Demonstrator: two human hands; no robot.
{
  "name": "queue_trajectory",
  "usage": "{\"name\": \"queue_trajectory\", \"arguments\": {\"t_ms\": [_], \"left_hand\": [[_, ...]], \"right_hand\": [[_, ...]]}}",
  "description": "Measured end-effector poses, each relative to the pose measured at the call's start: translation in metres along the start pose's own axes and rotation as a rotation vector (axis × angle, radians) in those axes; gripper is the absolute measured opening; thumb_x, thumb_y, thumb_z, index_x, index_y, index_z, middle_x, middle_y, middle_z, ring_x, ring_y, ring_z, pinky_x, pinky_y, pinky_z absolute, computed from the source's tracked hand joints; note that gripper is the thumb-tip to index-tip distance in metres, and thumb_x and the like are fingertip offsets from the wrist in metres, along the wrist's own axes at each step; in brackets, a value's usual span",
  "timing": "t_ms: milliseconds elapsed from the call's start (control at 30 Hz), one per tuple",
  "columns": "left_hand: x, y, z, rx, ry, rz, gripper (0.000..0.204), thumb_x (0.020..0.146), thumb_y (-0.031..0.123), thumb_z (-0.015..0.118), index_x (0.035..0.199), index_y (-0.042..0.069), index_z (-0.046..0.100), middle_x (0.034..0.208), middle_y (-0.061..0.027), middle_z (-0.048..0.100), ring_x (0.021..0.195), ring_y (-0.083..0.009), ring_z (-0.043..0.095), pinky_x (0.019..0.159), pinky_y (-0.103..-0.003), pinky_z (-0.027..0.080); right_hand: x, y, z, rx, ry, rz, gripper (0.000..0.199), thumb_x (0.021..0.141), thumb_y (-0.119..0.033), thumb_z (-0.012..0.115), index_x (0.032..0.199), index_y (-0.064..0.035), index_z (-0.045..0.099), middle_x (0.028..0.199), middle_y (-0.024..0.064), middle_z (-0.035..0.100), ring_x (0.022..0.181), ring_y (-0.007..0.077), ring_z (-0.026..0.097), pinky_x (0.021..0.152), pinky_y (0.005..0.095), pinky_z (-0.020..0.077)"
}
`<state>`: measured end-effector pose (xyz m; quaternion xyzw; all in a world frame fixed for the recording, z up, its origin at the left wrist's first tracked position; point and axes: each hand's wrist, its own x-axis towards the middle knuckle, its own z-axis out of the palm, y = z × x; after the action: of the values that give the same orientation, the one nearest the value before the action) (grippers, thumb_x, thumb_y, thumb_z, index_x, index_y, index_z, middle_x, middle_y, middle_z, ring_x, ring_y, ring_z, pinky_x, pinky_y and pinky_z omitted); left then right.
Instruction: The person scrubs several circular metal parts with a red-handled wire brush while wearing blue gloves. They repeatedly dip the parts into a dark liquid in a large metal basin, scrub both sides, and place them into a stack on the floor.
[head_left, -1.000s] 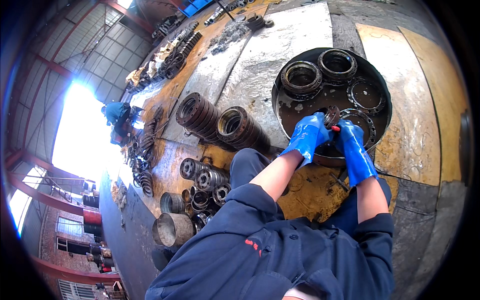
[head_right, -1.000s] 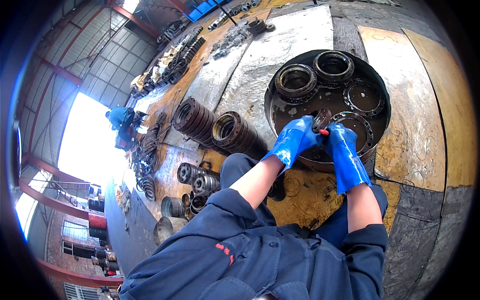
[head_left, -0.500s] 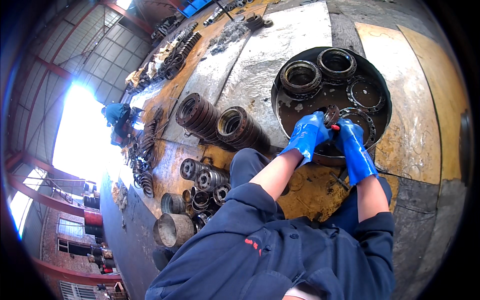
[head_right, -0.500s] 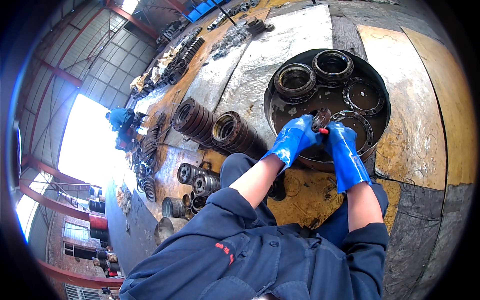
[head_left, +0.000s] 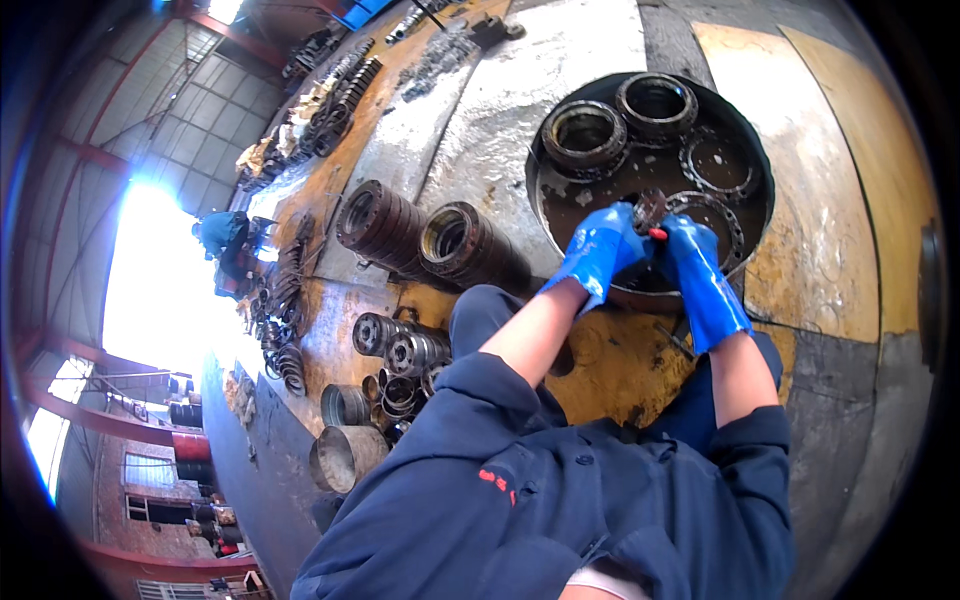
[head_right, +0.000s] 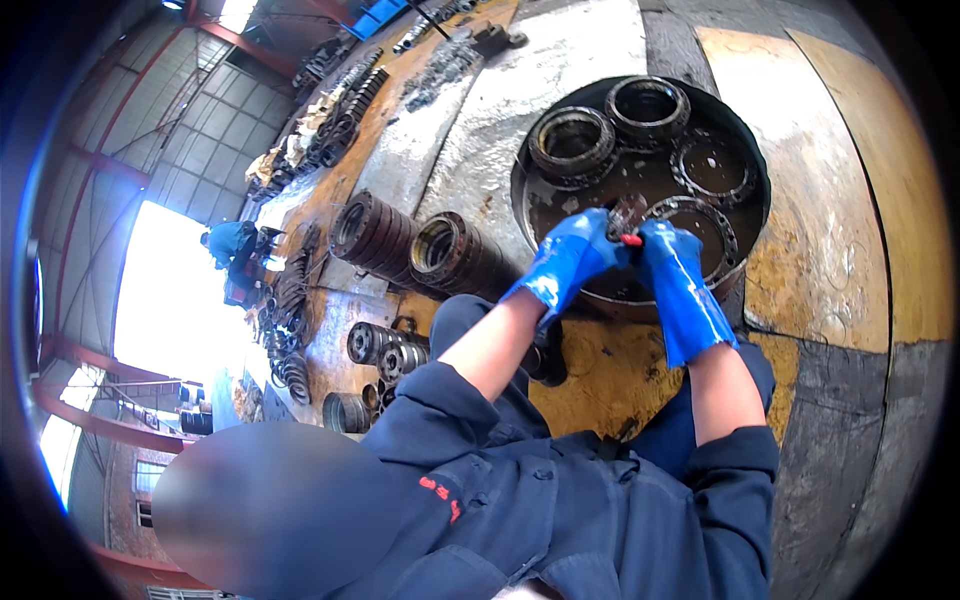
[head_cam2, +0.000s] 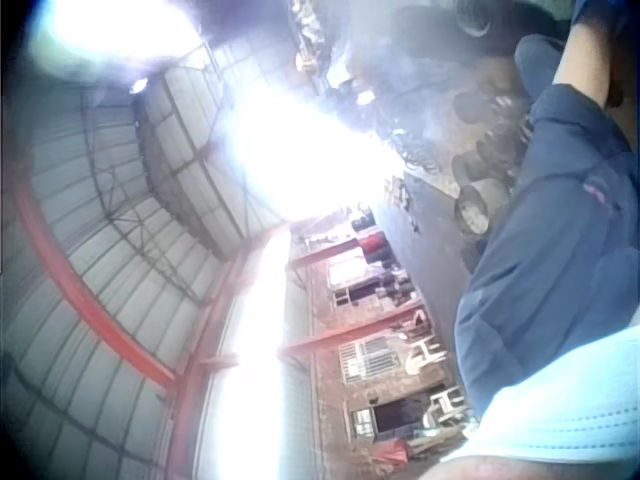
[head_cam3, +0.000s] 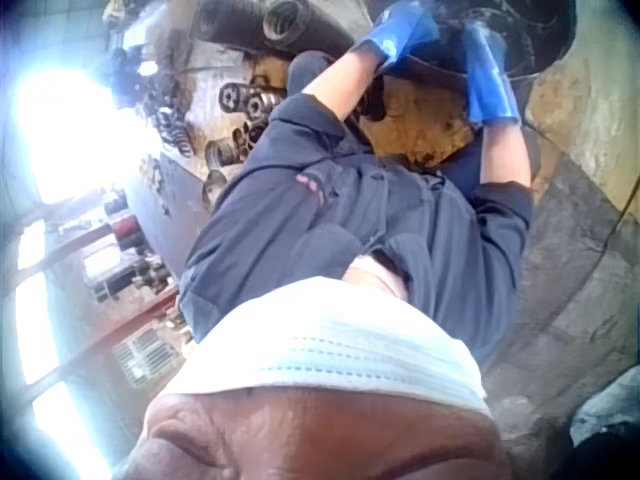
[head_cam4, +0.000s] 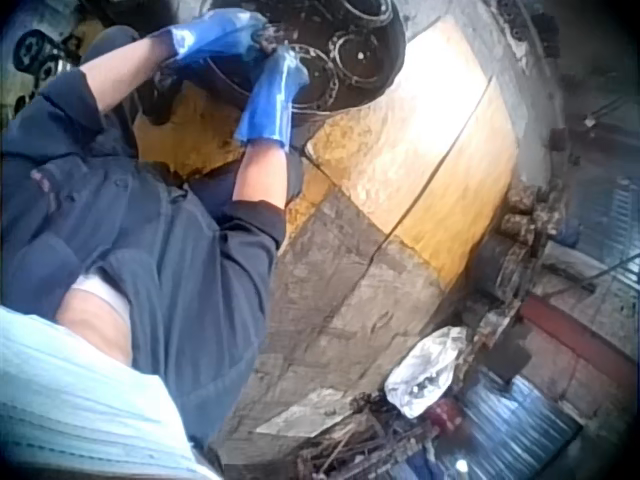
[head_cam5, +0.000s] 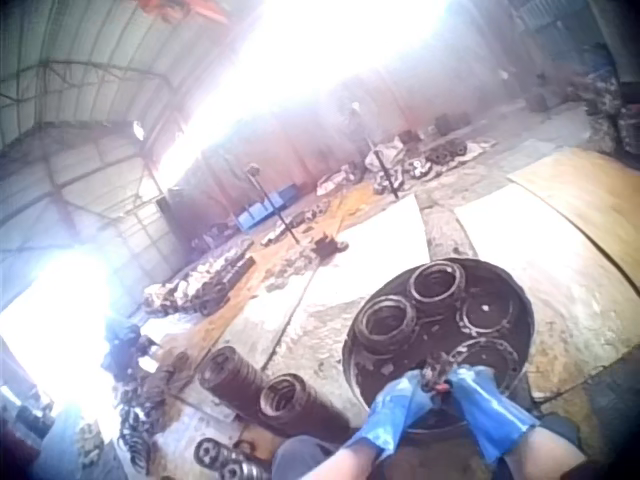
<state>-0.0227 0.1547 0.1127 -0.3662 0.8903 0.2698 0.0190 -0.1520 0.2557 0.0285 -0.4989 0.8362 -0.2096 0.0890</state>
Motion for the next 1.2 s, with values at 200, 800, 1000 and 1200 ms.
{"name": "queue_trajectory", "arguments": {"t_ms": [200,800,1000,1200], "left_hand": [[0.009,-0.024,-0.005,-0.313,-0.147,0.06,0.045,0.083,0.037,0.085,0.113,0.004,0.078,0.097,-0.019,0.078,0.086,-0.0293,0.075,0.079,-0.041,0.057],[0.004,-0.129,-0.162,-0.407,-0.08,-0.424,0.044,0.09,0.03,0.085,0.123,0.004,0.071,0.099,-0.0138,0.078,0.077,-0.0264,0.075,0.064,-0.043,0.062],[-0.018,-0.268,-0.196,-0.02,-0.01,-0.294,0.04,0.09,0.032,0.086,0.115,0.003,0.074,0.082,-0.0058,0.073,0.066,-0.0135,0.062,0.057,-0.032,0.051],[-0.045,-0.301,-0.159,0.142,-0.028,-0.278,0.043,0.088,0.022,0.08,0.125,0.001,0.071,0.106,-0.0175,0.078,0.096,-0.0235,0.07,0.092,-0.039,0.054]], "right_hand": [[0.0,0.0,0.007,0.144,0.081,-0.034,0.022,0.082,-0.023,0.082,0.1,-0.0129,0.075,0.101,0.0162,0.074,0.099,0.039,0.071,0.084,0.0438,0.0581],[0.02,-0.018,0.033,0.548,0.466,-0.069,0.021,0.092,-0.012,0.079,0.111,-0.0019,0.077,0.1,0.0105,0.078,0.088,0.021,0.075,0.081,0.0308,0.0606],[0.034,-0.011,0.069,0.806,0.336,0.022,0.021,0.096,-0.026,0.075,0.112,-0.0119,0.078,0.096,0.0106,0.078,0.085,0.0262,0.076,0.077,0.0352,0.0592],[0.03,-0.011,0.057,0.409,0.337,-0.022,0.023,0.096,-0.028,0.075,0.114,-0.0148,0.079,0.098,0.0104,0.078,0.091,0.0269,0.077,0.08,0.0373,0.0602]]}}
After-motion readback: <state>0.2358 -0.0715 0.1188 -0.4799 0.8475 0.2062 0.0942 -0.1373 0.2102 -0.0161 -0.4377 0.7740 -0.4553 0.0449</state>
